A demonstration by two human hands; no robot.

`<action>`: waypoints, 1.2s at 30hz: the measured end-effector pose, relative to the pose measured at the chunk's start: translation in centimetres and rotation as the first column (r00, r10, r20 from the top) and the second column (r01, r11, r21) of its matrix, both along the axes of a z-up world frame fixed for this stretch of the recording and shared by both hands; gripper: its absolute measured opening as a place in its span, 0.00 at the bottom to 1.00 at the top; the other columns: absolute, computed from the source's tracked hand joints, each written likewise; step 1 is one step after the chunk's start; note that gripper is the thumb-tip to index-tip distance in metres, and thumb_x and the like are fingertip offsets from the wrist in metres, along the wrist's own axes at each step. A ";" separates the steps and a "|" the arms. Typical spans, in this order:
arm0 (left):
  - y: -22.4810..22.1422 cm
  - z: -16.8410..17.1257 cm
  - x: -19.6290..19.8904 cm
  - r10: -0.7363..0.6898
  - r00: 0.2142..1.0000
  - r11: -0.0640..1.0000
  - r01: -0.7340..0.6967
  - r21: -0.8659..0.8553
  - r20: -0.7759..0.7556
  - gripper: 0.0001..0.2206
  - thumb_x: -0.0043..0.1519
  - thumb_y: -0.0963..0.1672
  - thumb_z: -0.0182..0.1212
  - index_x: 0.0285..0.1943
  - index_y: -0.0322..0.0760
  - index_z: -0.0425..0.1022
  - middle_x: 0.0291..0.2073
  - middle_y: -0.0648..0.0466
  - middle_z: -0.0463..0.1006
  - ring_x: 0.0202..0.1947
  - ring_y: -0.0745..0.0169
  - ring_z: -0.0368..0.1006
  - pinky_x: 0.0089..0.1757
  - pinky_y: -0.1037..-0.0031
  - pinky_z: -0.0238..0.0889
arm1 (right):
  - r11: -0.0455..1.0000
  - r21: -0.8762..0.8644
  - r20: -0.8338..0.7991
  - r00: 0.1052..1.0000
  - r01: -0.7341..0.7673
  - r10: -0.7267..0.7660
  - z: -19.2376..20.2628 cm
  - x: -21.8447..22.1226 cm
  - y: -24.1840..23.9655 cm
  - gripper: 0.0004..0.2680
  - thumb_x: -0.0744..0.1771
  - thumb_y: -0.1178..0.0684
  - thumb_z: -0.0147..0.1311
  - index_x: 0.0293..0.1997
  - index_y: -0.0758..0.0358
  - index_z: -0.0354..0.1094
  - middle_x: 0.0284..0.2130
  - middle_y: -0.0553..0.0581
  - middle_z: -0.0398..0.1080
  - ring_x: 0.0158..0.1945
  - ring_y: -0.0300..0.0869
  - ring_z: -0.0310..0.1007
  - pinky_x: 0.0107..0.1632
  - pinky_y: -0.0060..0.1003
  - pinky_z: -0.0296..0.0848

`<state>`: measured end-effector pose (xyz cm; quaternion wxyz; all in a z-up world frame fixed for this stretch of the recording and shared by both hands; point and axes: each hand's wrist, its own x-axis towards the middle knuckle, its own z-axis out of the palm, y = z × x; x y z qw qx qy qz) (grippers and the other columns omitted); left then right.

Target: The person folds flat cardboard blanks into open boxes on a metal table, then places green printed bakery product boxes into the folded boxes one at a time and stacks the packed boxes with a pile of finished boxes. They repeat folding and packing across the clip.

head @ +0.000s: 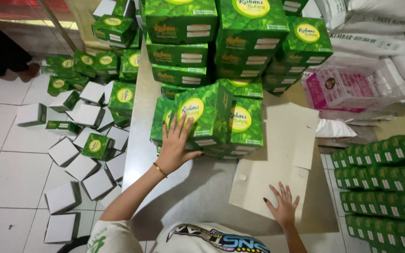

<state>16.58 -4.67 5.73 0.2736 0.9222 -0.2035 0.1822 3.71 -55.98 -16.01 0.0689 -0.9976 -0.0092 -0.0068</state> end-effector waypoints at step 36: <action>3.8 -8.1 2.4 0.313 0.939 0.873 -0.344 0.347 0.143 0.46 0.49 0.53 0.76 0.79 0.51 0.57 0.76 0.53 0.60 0.76 0.39 0.48 0.65 0.38 0.43 | 0.999 0.032 0.030 1.000 0.000 -0.001 1.0 -0.7 0.5 0.26 0.62 0.32 0.58 0.68 0.31 0.60 0.74 0.47 0.50 0.77 0.49 0.43 0.70 0.76 0.31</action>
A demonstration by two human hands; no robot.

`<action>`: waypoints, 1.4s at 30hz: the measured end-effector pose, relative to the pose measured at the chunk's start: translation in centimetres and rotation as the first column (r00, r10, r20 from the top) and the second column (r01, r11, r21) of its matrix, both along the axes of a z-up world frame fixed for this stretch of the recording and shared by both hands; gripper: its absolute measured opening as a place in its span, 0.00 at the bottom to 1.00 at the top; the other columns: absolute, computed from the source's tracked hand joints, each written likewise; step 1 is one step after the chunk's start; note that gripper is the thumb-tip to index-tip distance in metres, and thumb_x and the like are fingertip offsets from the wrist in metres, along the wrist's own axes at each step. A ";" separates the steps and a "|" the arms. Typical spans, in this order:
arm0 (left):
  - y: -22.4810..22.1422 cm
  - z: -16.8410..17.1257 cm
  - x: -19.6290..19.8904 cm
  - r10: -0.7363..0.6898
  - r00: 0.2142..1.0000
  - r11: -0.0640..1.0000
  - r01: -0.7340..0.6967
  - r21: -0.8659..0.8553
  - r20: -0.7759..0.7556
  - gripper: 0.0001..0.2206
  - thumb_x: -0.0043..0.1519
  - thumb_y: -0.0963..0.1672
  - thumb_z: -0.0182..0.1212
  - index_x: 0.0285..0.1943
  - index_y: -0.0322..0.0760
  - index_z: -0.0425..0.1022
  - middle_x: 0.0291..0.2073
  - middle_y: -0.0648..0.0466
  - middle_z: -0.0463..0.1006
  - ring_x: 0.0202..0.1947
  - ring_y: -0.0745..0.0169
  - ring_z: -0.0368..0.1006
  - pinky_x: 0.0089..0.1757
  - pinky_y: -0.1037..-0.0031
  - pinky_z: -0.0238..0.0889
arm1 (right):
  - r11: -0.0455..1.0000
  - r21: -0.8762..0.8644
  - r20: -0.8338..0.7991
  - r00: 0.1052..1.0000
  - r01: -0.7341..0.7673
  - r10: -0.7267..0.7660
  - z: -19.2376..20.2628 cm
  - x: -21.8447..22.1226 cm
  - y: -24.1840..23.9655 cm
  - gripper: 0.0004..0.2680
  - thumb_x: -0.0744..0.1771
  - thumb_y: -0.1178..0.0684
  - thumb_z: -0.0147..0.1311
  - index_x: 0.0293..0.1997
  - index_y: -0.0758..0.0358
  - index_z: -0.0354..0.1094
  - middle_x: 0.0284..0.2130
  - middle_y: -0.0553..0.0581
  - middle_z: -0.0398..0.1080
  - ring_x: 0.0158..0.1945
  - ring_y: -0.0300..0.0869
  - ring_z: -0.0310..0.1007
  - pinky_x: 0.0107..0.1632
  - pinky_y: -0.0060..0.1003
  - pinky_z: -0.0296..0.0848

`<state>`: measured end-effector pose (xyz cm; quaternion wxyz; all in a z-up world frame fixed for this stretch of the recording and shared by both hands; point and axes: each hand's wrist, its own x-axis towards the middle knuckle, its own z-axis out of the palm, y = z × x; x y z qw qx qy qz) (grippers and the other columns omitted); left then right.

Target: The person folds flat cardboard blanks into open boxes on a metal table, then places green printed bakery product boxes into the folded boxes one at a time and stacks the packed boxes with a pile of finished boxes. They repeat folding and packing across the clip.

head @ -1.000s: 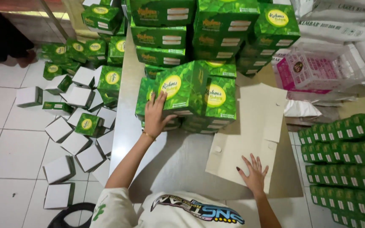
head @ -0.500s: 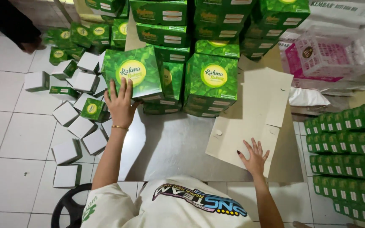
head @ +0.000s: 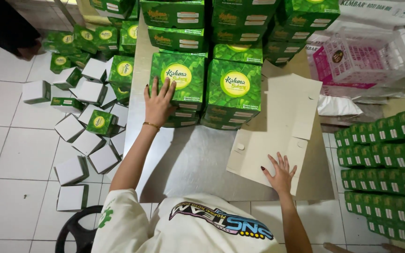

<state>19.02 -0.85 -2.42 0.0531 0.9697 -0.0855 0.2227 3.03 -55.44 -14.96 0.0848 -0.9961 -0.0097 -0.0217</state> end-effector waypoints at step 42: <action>0.8 5.7 -8.3 0.279 0.960 0.923 -0.274 -0.270 -0.021 0.35 0.48 0.49 0.81 0.66 0.47 0.72 0.73 0.56 0.69 0.76 0.43 0.54 0.65 0.45 0.42 | 0.993 0.099 0.022 0.998 -0.066 0.064 1.2 -0.1 -0.9 0.25 0.63 0.32 0.57 0.67 0.38 0.62 0.73 0.51 0.51 0.77 0.53 0.42 0.68 0.78 0.31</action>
